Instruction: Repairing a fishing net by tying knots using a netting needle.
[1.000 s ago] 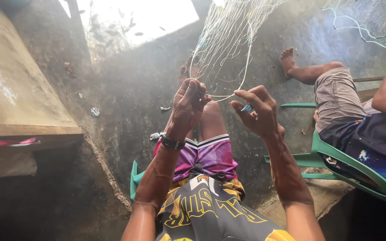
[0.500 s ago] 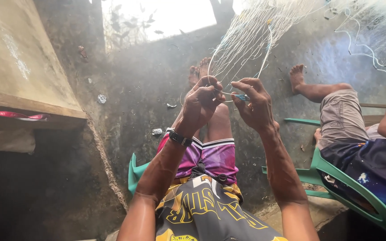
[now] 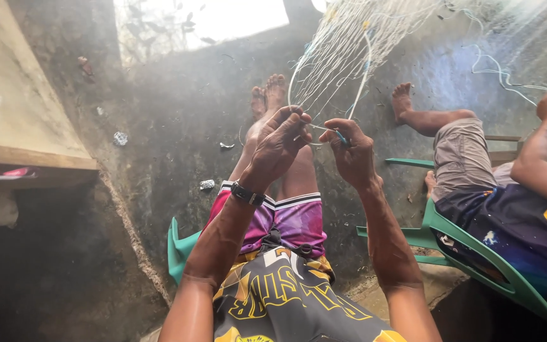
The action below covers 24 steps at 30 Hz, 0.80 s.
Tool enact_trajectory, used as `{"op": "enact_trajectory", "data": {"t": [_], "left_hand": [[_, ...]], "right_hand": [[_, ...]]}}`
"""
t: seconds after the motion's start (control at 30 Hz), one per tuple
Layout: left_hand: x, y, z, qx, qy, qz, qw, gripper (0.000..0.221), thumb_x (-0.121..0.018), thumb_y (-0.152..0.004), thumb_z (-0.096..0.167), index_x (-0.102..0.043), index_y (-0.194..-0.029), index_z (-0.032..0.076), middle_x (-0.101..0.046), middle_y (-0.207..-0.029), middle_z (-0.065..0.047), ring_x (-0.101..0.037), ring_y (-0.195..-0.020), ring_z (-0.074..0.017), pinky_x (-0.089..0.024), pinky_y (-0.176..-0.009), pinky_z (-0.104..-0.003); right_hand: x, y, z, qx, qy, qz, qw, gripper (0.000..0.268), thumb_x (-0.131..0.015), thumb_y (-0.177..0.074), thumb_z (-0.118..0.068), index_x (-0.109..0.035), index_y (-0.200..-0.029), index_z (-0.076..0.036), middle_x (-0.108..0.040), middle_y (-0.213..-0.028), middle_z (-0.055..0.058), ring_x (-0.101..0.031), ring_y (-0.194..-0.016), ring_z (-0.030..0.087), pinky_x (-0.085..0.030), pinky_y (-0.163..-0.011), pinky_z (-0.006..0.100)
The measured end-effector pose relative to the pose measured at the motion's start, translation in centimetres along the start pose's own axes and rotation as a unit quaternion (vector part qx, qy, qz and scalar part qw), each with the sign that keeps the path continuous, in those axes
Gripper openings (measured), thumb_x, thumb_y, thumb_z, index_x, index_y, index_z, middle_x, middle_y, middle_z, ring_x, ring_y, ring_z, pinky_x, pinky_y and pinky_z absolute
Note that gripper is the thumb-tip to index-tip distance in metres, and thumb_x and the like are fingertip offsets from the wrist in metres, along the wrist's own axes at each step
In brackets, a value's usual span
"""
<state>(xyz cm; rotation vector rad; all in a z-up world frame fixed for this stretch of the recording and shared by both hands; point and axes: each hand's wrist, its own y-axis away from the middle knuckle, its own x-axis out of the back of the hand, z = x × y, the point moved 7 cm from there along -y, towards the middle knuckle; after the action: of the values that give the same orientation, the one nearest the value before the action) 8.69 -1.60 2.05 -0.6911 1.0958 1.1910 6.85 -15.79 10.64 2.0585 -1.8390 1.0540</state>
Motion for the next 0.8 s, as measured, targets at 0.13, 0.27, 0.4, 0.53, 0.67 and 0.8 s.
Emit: {"op": "enact_trajectory", "data": {"t": [0.13, 0.27, 0.4, 0.53, 0.67, 0.8], "left_hand": [[-1.4, 0.6, 0.5, 0.020, -0.008, -0.017, 1.000, 0.015, -0.061, -0.106, 0.019, -0.060, -0.114, 0.007, -0.073, -0.113, -0.017, -0.074, -0.091, -0.0200, -0.059, -0.080, -0.031], [-1.8, 0.9, 0.7, 0.021, -0.067, -0.034, 0.997, 0.017, -0.056, -0.108, 0.027, -0.054, -0.107, 0.009, -0.075, -0.109, -0.017, -0.075, -0.092, -0.0207, -0.057, -0.076, -0.027], [-1.3, 0.8, -0.1, 0.004, -0.120, -0.030, 0.992, 0.027, -0.058, -0.106, 0.033, -0.053, -0.108, 0.007, -0.074, -0.097, -0.020, -0.076, -0.084, -0.0215, -0.060, -0.073, -0.031], [-1.8, 1.2, 0.6, -0.010, -0.152, -0.045, 0.987, 0.026, -0.068, -0.102, 0.025, -0.054, -0.110, 0.005, -0.074, -0.091, -0.019, -0.075, -0.081, -0.0208, -0.061, -0.073, -0.031], [-1.3, 1.0, 0.5, -0.034, -0.236, -0.038, 0.970, 0.038, -0.085, -0.088, 0.019, -0.054, -0.105, 0.006, -0.074, -0.085, -0.017, -0.073, -0.076, -0.0168, -0.058, -0.070, -0.027], [-0.1, 0.8, 0.1, -0.031, -0.219, 0.006, 0.975, 0.040, -0.087, -0.086, 0.021, -0.053, -0.103, 0.006, -0.074, -0.079, -0.016, -0.072, -0.070, -0.0154, -0.056, -0.064, -0.024]], "right_hand": [[0.1, 0.2, 0.7, -0.029, -0.013, 0.005, 0.999, 0.015, -0.062, -0.107, -0.019, -0.064, -0.120, -0.012, -0.074, -0.075, 0.004, -0.070, -0.072, 0.013, -0.051, -0.067, 0.027], [-0.5, 0.8, 2.2, -0.062, -0.046, -0.008, 0.997, 0.020, -0.068, -0.103, -0.016, -0.060, -0.121, -0.012, -0.074, -0.074, 0.004, -0.070, -0.071, 0.012, -0.051, -0.065, 0.028], [-0.7, 1.2, 2.6, -0.087, -0.070, -0.034, 0.993, 0.024, -0.070, -0.100, -0.012, -0.059, -0.121, -0.010, -0.074, -0.074, 0.006, -0.072, -0.073, 0.014, -0.053, -0.068, 0.028], [-0.7, 1.1, 2.4, -0.072, -0.078, -0.044, 0.993, 0.026, -0.074, -0.098, -0.010, -0.060, -0.119, -0.008, -0.074, -0.074, 0.008, -0.073, -0.072, 0.016, -0.056, -0.068, 0.031], [-0.5, 1.1, 1.3, -0.064, -0.065, -0.045, 0.995, 0.028, -0.077, -0.097, -0.013, -0.060, -0.119, -0.007, -0.075, -0.076, 0.010, -0.073, -0.072, 0.017, -0.055, -0.066, 0.031], [1.8, 1.5, 2.5, -0.045, 0.022, 0.017, 0.999, 0.051, -0.093, -0.085, -0.034, -0.063, -0.122, -0.013, -0.072, -0.102, 0.009, -0.063, -0.078, 0.016, -0.057, -0.063, 0.035]]}}
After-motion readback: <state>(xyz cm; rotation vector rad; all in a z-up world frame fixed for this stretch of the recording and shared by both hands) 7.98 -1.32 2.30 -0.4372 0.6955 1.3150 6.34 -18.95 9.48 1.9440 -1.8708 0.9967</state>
